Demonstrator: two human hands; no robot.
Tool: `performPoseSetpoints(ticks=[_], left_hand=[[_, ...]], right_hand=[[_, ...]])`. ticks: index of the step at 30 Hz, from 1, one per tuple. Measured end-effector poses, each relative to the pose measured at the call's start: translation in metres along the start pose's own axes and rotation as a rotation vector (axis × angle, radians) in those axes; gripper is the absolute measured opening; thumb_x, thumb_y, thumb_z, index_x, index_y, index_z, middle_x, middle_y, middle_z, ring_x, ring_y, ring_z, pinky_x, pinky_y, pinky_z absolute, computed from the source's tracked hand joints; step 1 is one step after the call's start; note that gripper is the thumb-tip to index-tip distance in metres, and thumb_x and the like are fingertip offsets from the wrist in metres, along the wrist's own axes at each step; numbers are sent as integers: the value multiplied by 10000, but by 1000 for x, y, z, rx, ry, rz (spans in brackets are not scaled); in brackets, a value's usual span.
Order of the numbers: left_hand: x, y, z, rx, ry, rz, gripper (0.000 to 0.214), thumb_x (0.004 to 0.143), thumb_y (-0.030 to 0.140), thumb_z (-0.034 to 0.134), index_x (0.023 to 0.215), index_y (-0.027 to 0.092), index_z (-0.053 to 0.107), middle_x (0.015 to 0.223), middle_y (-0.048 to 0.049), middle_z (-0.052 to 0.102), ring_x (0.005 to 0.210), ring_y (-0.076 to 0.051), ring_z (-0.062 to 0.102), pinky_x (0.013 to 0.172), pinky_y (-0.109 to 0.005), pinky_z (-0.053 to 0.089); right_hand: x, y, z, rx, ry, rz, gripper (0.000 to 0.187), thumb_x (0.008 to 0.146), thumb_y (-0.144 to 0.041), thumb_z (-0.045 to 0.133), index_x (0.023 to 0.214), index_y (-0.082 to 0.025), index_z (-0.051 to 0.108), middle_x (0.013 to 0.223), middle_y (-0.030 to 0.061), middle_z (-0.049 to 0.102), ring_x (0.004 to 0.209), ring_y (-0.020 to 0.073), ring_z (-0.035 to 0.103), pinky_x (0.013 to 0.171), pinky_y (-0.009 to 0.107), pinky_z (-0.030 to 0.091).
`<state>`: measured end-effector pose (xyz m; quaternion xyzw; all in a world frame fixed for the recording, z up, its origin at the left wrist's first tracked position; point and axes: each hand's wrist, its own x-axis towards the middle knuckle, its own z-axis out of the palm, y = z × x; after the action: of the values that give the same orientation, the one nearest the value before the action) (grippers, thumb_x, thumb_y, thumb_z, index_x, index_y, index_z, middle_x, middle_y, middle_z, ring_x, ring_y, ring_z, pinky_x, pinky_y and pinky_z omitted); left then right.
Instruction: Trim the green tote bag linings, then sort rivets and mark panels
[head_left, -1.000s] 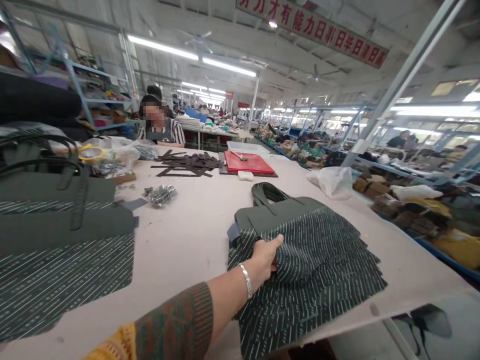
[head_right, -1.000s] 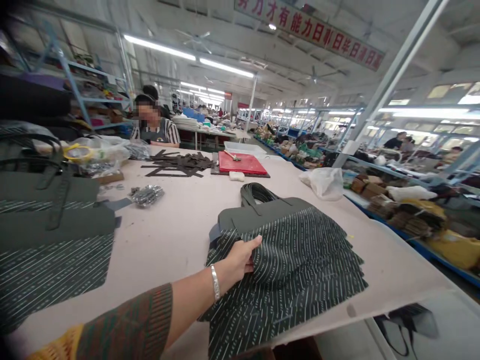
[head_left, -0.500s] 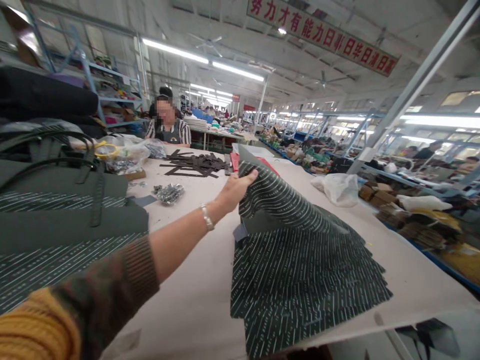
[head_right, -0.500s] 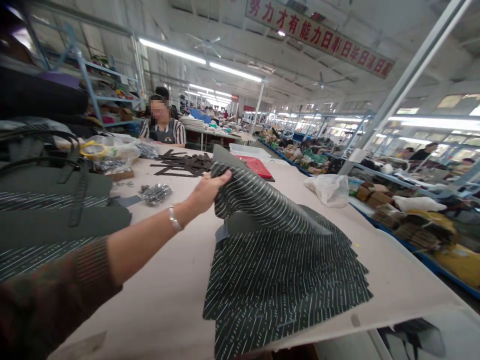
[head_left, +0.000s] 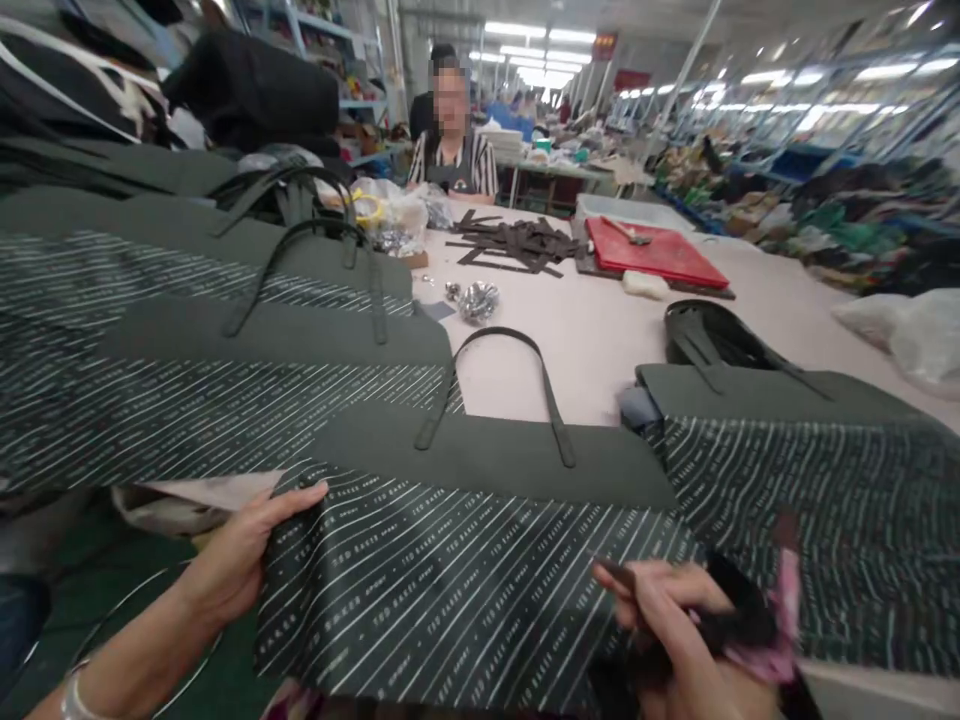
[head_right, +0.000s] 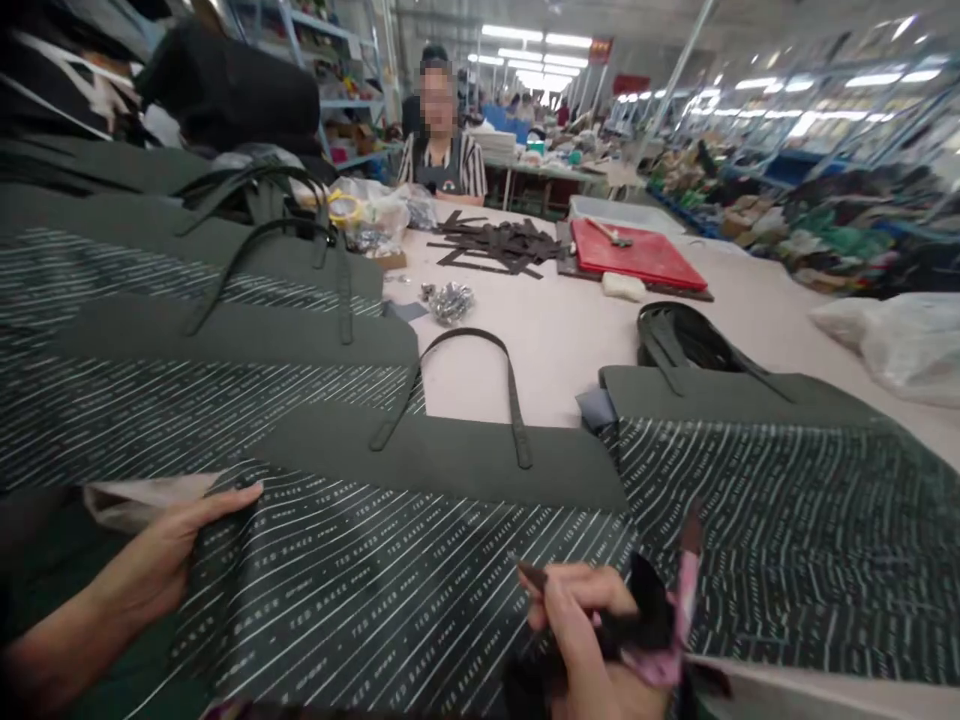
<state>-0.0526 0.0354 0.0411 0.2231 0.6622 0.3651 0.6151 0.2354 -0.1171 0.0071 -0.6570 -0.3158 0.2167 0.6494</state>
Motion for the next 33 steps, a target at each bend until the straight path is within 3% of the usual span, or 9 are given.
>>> performPoseSetpoints(ticks=[4, 8, 15, 19, 22, 33], left_hand=[[-13, -17, -5, -180, 90, -119, 238, 941, 143, 462, 822, 146, 669, 627, -2, 736, 643, -194, 718, 608, -301, 572], [-23, -30, 13, -369, 10, -228, 208, 900, 91, 504, 798, 124, 682, 697, -56, 753, 751, -233, 735, 715, -367, 607], [-23, -41, 75, -556, -176, -261, 135, 840, 56, 589, 887, 99, 707, 904, -105, 761, 780, -220, 721, 804, -394, 615], [-17, -43, 105, -472, -193, -312, 93, 855, 103, 613, 865, 78, 702, 918, -128, 753, 757, -209, 711, 806, -385, 614], [-12, -44, 111, -402, -197, -368, 165, 902, 145, 568, 831, 64, 694, 881, -149, 746, 756, -213, 710, 804, -377, 610], [-11, -46, 106, -435, -213, -445, 203, 920, 172, 558, 970, 50, 712, 920, -151, 748, 906, -253, 716, 881, -379, 585]], right_hand=[[20, 18, 48, 34, -97, 13, 238, 812, -309, 709, 636, -192, 598, 629, -15, 626, 712, 191, 674, 810, 402, 532], [25, 27, 72, -92, -136, -18, 254, 839, -323, 670, 635, -185, 607, 638, -5, 642, 757, 199, 677, 854, 408, 512], [23, 18, 76, -234, -154, -102, 255, 862, -292, 622, 628, -195, 596, 617, -10, 627, 660, 166, 631, 697, 315, 515], [22, 16, 81, -259, -183, -139, 237, 871, -259, 598, 642, -198, 583, 620, -21, 609, 644, 147, 627, 671, 280, 510], [21, 16, 83, -246, -193, -122, 237, 877, -230, 592, 643, -195, 574, 615, -22, 593, 638, 140, 628, 654, 264, 512], [17, 18, 85, -241, -180, -121, 195, 893, -203, 588, 700, -205, 559, 687, -24, 636, 701, 139, 643, 719, 284, 511]])
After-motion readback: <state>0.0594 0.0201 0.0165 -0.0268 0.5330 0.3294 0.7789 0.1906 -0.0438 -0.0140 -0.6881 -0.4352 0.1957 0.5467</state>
